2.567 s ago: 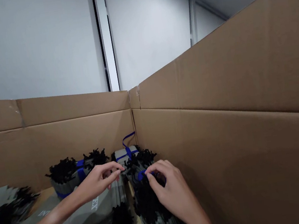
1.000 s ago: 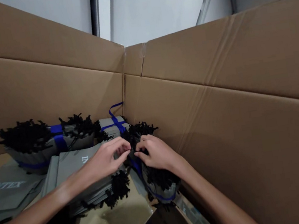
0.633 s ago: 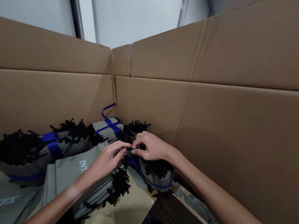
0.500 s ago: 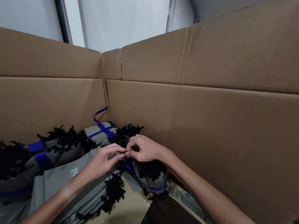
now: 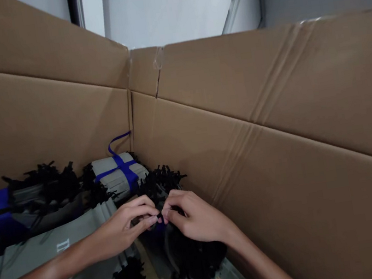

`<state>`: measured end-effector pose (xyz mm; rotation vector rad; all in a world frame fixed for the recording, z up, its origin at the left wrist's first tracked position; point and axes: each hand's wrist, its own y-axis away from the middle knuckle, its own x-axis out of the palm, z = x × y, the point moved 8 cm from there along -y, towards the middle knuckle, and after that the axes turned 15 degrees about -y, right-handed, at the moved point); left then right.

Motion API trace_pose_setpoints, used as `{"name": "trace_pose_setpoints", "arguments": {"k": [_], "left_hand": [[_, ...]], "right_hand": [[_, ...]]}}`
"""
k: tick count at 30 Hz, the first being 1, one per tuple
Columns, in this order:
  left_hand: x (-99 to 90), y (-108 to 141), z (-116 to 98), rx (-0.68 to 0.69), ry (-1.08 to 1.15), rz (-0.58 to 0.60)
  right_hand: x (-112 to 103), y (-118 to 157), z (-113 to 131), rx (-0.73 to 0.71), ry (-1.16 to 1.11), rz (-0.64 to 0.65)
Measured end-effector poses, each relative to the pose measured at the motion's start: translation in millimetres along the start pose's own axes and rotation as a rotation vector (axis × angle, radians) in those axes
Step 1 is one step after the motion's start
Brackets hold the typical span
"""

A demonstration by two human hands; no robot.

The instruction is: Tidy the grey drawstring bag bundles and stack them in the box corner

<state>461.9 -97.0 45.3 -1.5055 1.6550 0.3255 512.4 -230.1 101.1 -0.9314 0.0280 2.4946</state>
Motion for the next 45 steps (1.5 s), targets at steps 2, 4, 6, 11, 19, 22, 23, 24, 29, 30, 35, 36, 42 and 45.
{"name": "trace_pose_setpoints", "arguments": {"k": [2, 4, 6, 11, 19, 22, 23, 24, 29, 30, 35, 36, 42, 45], "left_hand": [[2.7, 1, 0, -0.02, 0.044, 0.02], [5.0, 2, 0, -0.043, 0.087, 0.02], [6.9, 3, 1, -0.062, 0.121, 0.012], [9.3, 3, 2, -0.073, 0.146, -0.003], [3.8, 2, 0, -0.083, 0.17, -0.064], [2.9, 2, -2, -0.09, 0.187, -0.066], [3.0, 2, -3, -0.095, 0.196, -0.066], [3.3, 2, -3, -0.102, 0.206, -0.065], [4.1, 4, -1, -0.128, 0.21, -0.064], [4.1, 4, -1, -0.131, 0.206, -0.06], [2.1, 4, -1, -0.134, 0.183, -0.056], [1.6, 4, -2, -0.131, 0.178, -0.058], [-1.4, 6, -3, -0.137, 0.119, -0.061], [-3.6, 6, -2, -0.159, 0.089, -0.062]], "right_hand": [[-1, 0, -1, 0.014, -0.003, -0.031], [-1, 1, -1, 0.024, 0.012, -0.044], [-3, 4, 1, 0.013, 0.011, -0.065], [-20, 19, 25, -0.116, 0.218, -0.196], [13, 8, 46, -0.414, 0.914, -0.076], [23, 8, 44, -0.51, 0.949, -0.067], [24, 9, 44, -0.542, 0.953, -0.078], [25, 11, 45, -0.574, 0.957, -0.094], [30, 23, 51, -0.751, 0.99, -0.168], [31, 25, 51, -0.784, 1.002, -0.18], [33, 33, 46, -0.855, 1.114, -0.153], [33, 34, 45, -0.859, 1.134, -0.137], [23, 37, 47, -0.893, 1.163, -0.038], [13, 35, 47, -0.906, 1.18, -0.009]]}}
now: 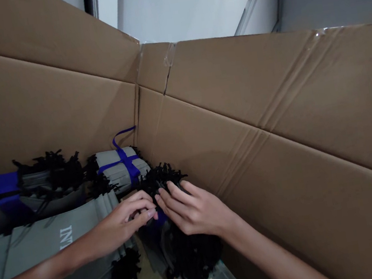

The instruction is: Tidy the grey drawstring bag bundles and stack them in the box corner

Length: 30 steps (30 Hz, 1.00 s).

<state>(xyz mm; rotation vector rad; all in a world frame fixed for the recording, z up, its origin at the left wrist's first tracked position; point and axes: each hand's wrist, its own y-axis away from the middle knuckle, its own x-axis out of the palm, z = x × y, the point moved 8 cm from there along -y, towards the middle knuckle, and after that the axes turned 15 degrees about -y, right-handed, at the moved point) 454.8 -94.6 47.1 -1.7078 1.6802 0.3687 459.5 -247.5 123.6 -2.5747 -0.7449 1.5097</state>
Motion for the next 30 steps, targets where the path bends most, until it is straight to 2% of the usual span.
{"name": "trace_pose_setpoints", "arguments": {"k": [3, 6, 12, 16, 18, 20, 22, 25, 30], "left_hand": [[-0.6, 0, 0, -0.016, -0.014, -0.001], [1.6, -2, 1, -0.032, -0.017, -0.003], [2.7, -9, 3, -0.023, 0.02, -0.066], [2.3, -8, 4, -0.045, 0.023, -0.061], [2.9, -6, 5, -0.053, 0.032, -0.055], [3.6, -6, 7, -0.056, 0.042, -0.056], [4.2, -6, 7, -0.062, 0.047, -0.053], [4.8, -6, 7, -0.077, 0.051, -0.041], [4.1, -5, 4, -0.073, 0.052, -0.04]], "right_hand": [[-3, 3, -8, 0.002, 0.021, -0.012], [-1, 4, -15, 0.067, 0.005, -0.028], [-2, 10, -25, 0.099, -0.066, -0.037], [-20, 25, -61, 0.236, -0.069, -0.03], [-35, 31, -78, 0.342, -0.058, -0.091], [-48, 33, -86, 0.425, -0.119, -0.189], [-50, 29, -82, 0.485, -0.281, -0.229], [-33, 17, -63, 0.567, -0.533, -0.134], [-4, 9, -45, 0.627, -0.694, -0.051]]}}
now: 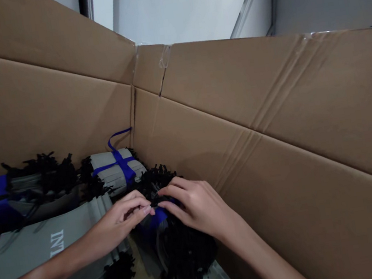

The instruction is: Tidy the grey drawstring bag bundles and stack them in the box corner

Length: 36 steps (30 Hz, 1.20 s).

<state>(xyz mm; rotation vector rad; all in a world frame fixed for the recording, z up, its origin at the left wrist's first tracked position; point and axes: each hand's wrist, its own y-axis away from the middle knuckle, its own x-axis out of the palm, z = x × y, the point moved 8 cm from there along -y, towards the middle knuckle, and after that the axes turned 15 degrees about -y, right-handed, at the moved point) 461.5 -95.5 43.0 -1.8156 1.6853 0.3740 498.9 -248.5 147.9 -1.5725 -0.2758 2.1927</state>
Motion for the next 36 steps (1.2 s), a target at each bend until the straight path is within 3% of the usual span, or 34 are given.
{"name": "trace_pose_setpoints", "arguments": {"k": [5, 13, 27, 36], "left_hand": [[-3.4, -3, 1, 0.021, -0.001, -0.01], [-14.6, -11, 1, 0.032, 0.003, 0.106], [-18.5, -16, 8, 0.056, -0.071, 0.06], [-24.3, -18, -4, 0.12, -0.13, 0.013]], "right_hand": [[8, -3, -9, -0.015, 0.001, 0.011], [6, -14, 1, -0.062, -0.018, 0.014], [-4, -18, 12, -0.119, -0.01, -0.059], [-15, -21, 19, -0.148, -0.033, -0.119]]}}
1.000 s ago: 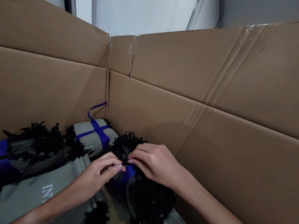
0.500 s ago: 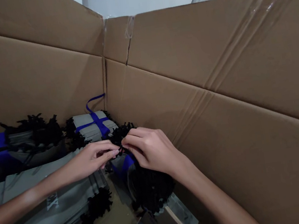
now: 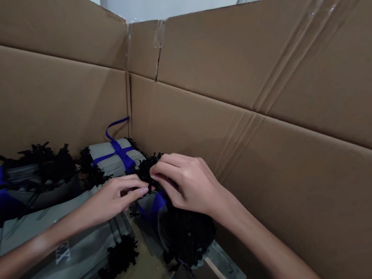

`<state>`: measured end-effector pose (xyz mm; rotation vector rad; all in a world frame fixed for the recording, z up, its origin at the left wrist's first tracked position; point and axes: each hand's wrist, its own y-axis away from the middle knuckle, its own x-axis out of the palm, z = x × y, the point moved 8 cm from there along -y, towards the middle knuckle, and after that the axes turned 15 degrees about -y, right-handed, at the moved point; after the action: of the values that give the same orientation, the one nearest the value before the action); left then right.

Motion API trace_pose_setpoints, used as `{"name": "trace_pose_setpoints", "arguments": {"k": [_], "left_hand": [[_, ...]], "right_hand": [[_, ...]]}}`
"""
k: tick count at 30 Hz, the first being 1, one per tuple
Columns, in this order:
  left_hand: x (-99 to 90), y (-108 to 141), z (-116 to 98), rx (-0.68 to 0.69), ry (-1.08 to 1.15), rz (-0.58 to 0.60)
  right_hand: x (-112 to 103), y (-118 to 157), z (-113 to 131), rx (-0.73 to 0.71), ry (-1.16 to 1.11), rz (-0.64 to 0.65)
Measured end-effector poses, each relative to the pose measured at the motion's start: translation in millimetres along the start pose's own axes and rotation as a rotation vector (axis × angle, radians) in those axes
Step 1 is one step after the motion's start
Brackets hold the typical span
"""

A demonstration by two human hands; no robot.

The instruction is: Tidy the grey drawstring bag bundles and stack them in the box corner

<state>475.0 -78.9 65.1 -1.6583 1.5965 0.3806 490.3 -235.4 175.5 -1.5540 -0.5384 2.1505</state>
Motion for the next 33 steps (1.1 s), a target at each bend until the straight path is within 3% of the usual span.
{"name": "trace_pose_setpoints", "arguments": {"k": [9, 20, 33], "left_hand": [[4.2, 5, 4, -0.051, 0.052, 0.022], [-4.7, 1, -2, -0.065, 0.114, -0.091], [-6.3, 2, -8, -0.14, 0.142, -0.07]], "right_hand": [[-5, 1, -2, 0.031, 0.03, -0.018], [0, 7, -11, 0.084, 0.027, -0.008], [2, 8, -21, 0.067, -0.013, -0.046]]}}
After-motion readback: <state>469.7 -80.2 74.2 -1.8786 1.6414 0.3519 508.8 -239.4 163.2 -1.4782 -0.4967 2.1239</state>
